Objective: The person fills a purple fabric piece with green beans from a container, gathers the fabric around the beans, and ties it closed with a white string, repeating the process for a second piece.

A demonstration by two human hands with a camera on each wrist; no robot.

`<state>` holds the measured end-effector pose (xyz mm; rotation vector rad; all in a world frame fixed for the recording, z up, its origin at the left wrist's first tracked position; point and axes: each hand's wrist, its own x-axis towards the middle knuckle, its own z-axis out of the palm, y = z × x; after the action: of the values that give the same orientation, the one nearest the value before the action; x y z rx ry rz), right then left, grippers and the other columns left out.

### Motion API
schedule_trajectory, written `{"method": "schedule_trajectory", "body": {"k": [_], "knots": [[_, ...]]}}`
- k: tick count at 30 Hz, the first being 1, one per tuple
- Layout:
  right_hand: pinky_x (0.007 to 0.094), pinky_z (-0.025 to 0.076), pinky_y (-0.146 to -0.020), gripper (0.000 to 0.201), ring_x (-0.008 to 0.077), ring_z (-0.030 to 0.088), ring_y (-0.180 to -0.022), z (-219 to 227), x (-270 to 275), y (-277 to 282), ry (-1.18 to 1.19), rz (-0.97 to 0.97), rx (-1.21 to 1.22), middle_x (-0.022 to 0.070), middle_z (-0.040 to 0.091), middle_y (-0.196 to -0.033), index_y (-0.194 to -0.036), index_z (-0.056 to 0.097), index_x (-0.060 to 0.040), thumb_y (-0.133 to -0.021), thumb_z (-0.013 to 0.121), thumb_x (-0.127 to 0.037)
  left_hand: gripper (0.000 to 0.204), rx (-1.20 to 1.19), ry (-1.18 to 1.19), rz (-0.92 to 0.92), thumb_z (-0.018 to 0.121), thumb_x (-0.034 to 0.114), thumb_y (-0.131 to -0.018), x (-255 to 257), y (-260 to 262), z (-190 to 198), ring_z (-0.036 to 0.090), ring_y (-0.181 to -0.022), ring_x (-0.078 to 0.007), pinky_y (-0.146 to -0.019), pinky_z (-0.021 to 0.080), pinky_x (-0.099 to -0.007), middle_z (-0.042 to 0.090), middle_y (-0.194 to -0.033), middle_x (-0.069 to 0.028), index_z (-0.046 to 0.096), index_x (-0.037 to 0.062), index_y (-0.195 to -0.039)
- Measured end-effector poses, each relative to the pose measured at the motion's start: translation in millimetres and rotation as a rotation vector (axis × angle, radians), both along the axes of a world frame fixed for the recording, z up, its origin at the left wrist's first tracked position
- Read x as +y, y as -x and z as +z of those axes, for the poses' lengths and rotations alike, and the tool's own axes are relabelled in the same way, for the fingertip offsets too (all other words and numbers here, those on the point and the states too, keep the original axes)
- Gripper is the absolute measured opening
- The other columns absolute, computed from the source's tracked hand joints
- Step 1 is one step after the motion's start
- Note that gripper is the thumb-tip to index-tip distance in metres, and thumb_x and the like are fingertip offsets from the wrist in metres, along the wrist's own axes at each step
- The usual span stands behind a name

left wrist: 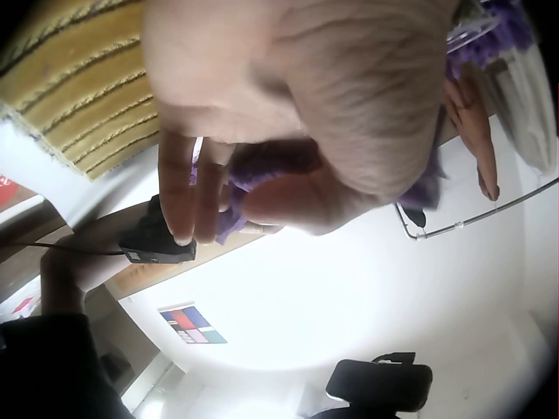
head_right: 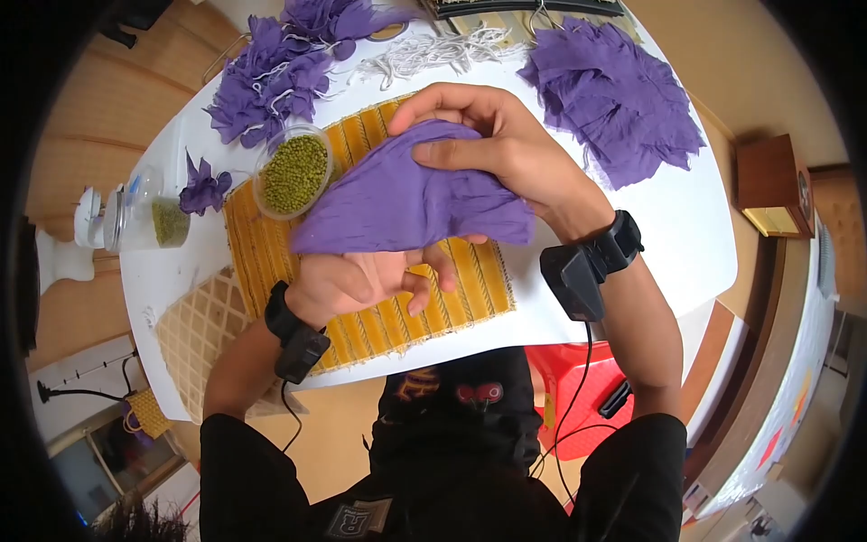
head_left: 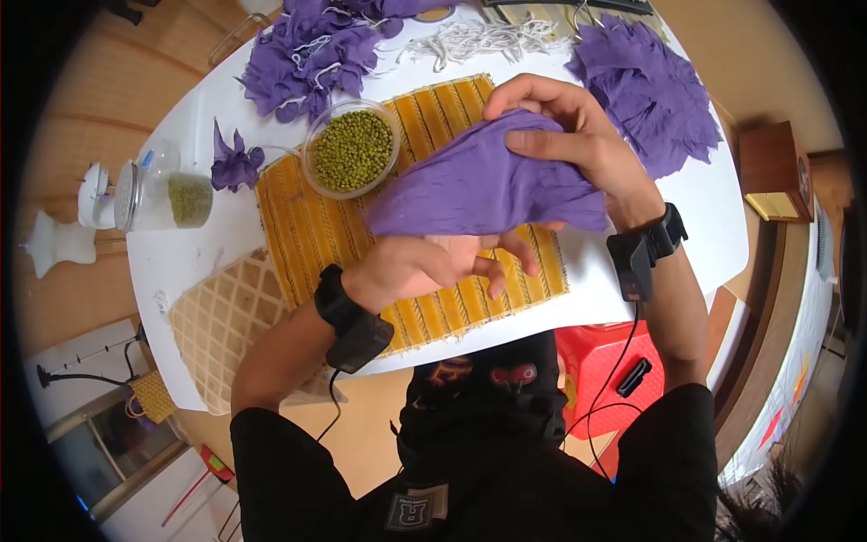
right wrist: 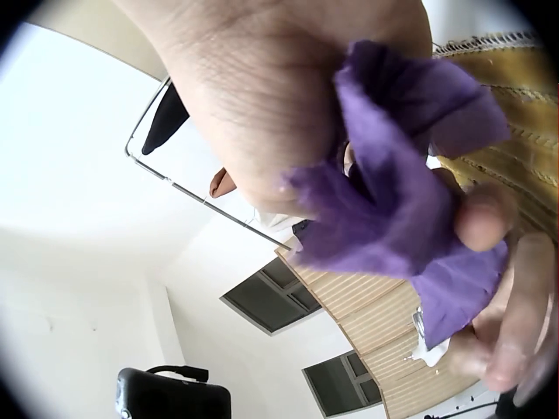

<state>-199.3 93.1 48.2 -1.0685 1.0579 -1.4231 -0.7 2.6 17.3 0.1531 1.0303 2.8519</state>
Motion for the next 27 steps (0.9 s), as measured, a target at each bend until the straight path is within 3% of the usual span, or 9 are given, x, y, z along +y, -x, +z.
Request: {"method": "schedule_trajectory", "body": {"k": [3, 10, 12, 13, 18, 19, 21, 25, 27], "knots": [[0.0242, 0.048, -0.088, 0.024, 0.0108, 0.063, -0.096, 0, 0, -4, 0.009, 0.020, 0.030, 0.0058, 0.068, -0.103, -0.108, 0.064, -0.0003, -0.084, 0.064, 0.003, 0.057, -0.022, 0.003, 0.036, 0.065, 0.010, -0.081, 3, -2, -3, 0.053, -0.111, -0.0266, -0.077, 0.047, -0.0333, 0.054, -0.124, -0.0151, 0.044, 0.0065, -0.134], [0.0264, 0.048, -0.089, 0.022, 0.0138, 0.063, -0.095, 3, 0, -23, 0.086, 0.043, 0.329, 0.0058, 0.068, -0.100, -0.102, 0.066, -0.0009, -0.081, 0.064, 0.006, 0.051, -0.254, 0.231, -0.073, 0.070, 0.014, -0.084, -1, -7, -2, 0.054, -0.108, -0.0159, -0.081, 0.046, -0.0309, 0.054, -0.119, -0.0106, 0.047, 0.0039, -0.129], [0.0272, 0.048, -0.089, 0.022, 0.0154, 0.064, -0.095, 5, 2, -32, 0.107, 0.059, 0.375, 0.0068, 0.068, -0.098, -0.102, 0.066, 0.0001, -0.081, 0.063, 0.007, 0.053, -0.323, 0.561, 0.007, 0.073, 0.019, -0.084, 7, -7, 12, 0.057, -0.104, -0.0174, -0.085, 0.047, -0.0328, 0.057, -0.115, -0.0092, 0.048, 0.0022, -0.127], [0.0272, 0.048, -0.089, 0.022, 0.0154, 0.064, -0.095, 7, 4, -35, 0.104, 0.063, 0.371, 0.0068, 0.068, -0.098, -0.102, 0.066, 0.0001, -0.081, 0.063, 0.007, 0.053, -0.328, 0.557, 0.009, 0.073, 0.019, -0.084, 10, -6, 7, 0.057, -0.104, -0.0174, -0.085, 0.047, -0.0328, 0.057, -0.115, -0.0092, 0.048, 0.0022, -0.127], [0.0269, 0.049, -0.086, 0.020, 0.0141, 0.063, -0.092, 13, 8, -42, 0.088, 0.048, 0.344, 0.0072, 0.068, -0.097, -0.098, 0.067, -0.0001, -0.081, 0.064, 0.008, 0.054, 0.077, 1.128, 0.397, 0.074, 0.027, -0.085, 25, -9, -19, 0.057, -0.104, -0.0224, -0.092, 0.047, -0.0350, 0.058, -0.112, -0.0110, 0.049, 0.0002, -0.124], [0.0266, 0.049, -0.085, 0.019, 0.0134, 0.063, -0.091, 13, 8, -41, 0.089, 0.017, 0.322, 0.0070, 0.068, -0.097, -0.098, 0.067, 0.0000, -0.081, 0.064, 0.008, 0.054, 0.075, 1.133, 0.405, 0.074, 0.027, -0.085, 23, -10, -19, 0.057, -0.104, -0.0224, -0.092, 0.047, -0.0350, 0.058, -0.112, -0.0110, 0.049, 0.0002, -0.124], [0.0260, 0.049, -0.084, 0.018, 0.0128, 0.063, -0.090, 10, 8, -39, 0.115, 0.005, 0.300, 0.0067, 0.067, -0.096, -0.098, 0.067, 0.0006, -0.081, 0.064, 0.009, 0.055, -0.148, 1.029, 0.057, 0.074, 0.031, -0.084, 20, -10, -13, 0.054, -0.108, -0.0222, -0.096, 0.046, -0.0350, 0.056, -0.115, -0.0128, 0.048, 0.0012, -0.123], [0.0252, 0.048, -0.082, 0.015, 0.0117, 0.062, -0.090, 8, 7, -40, 0.159, -0.047, 0.185, 0.0063, 0.066, -0.094, -0.095, 0.067, 0.0028, -0.082, 0.064, 0.010, 0.053, -0.147, 0.988, 0.057, 0.072, 0.036, -0.085, 24, -10, -16, 0.056, -0.104, -0.0213, -0.093, 0.047, -0.0356, 0.058, -0.112, -0.0106, 0.050, 0.0023, -0.120], [0.0246, 0.048, -0.081, 0.018, 0.0107, 0.061, -0.088, 6, 7, -38, 0.191, -0.044, 0.216, 0.0060, 0.065, -0.095, -0.099, 0.066, 0.0025, -0.082, 0.065, 0.010, 0.040, 0.006, 1.069, 0.323, 0.070, 0.036, -0.086, 29, -7, -17, 0.059, -0.085, -0.0189, -0.079, 0.049, -0.0320, 0.061, -0.097, -0.0079, 0.056, 0.0029, -0.104]]}}
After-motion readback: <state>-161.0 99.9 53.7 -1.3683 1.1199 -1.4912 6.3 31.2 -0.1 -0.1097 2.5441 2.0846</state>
